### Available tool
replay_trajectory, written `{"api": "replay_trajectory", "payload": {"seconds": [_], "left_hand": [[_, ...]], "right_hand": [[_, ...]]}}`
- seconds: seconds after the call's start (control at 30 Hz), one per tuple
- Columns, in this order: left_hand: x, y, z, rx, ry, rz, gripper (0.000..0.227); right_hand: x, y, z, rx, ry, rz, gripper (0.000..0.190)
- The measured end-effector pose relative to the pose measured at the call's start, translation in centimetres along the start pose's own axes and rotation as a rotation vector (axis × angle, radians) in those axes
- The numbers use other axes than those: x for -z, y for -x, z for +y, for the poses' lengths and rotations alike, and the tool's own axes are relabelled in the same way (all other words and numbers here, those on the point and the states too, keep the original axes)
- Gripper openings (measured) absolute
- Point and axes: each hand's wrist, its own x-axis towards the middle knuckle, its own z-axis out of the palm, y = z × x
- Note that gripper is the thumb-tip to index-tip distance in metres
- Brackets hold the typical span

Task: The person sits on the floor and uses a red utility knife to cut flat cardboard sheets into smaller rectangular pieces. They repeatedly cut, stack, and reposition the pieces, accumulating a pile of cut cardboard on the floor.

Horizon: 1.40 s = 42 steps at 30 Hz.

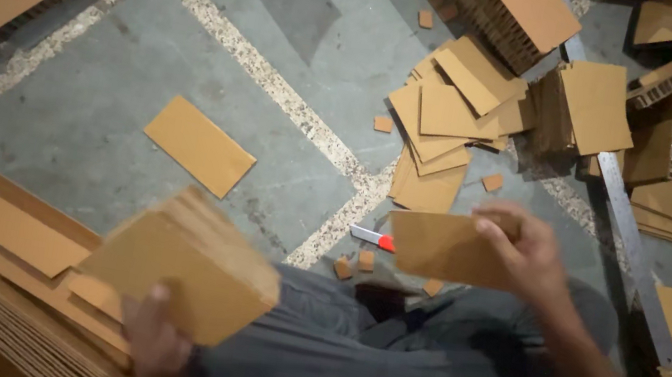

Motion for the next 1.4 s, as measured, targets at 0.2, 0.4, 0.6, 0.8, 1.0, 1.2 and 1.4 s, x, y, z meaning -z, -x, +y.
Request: {"api": "replay_trajectory", "payload": {"seconds": [0.2,0.4,0.6,0.8,1.0,1.2,1.4], "left_hand": [[-6.9,-4.5,-1.0,0.373,0.439,0.134,0.051],[-11.4,-8.7,-7.3,0.483,0.383,0.206,0.054],[-11.1,-7.5,-11.6,0.511,0.23,0.175,0.06],[-11.2,-7.6,-13.0,0.445,0.163,0.128,0.074],[-11.0,-7.2,-13.4,0.383,0.016,0.123,0.073],[-12.2,-7.3,-12.8,0.21,0.029,0.019,0.091],[-17.5,-8.3,-9.6,0.136,0.344,-0.23,0.119]], "right_hand": [[-4.4,-1.8,6.7,-0.062,-0.07,0.193,0.02],[-8.3,-2.4,13.2,-0.454,0.186,-0.098,0.055],[-12.5,-1.2,10.8,-0.434,0.753,-0.29,0.071],[-14.7,-1.9,7.5,-0.411,0.836,-0.198,0.086],[-14.2,-2.3,8.2,-0.438,0.358,-0.077,0.083],[-12.4,-4.4,6.3,-0.138,-0.641,-0.08,0.054],[-15.2,-7.8,2.1,-0.027,-0.526,-0.204,0.089]]}}
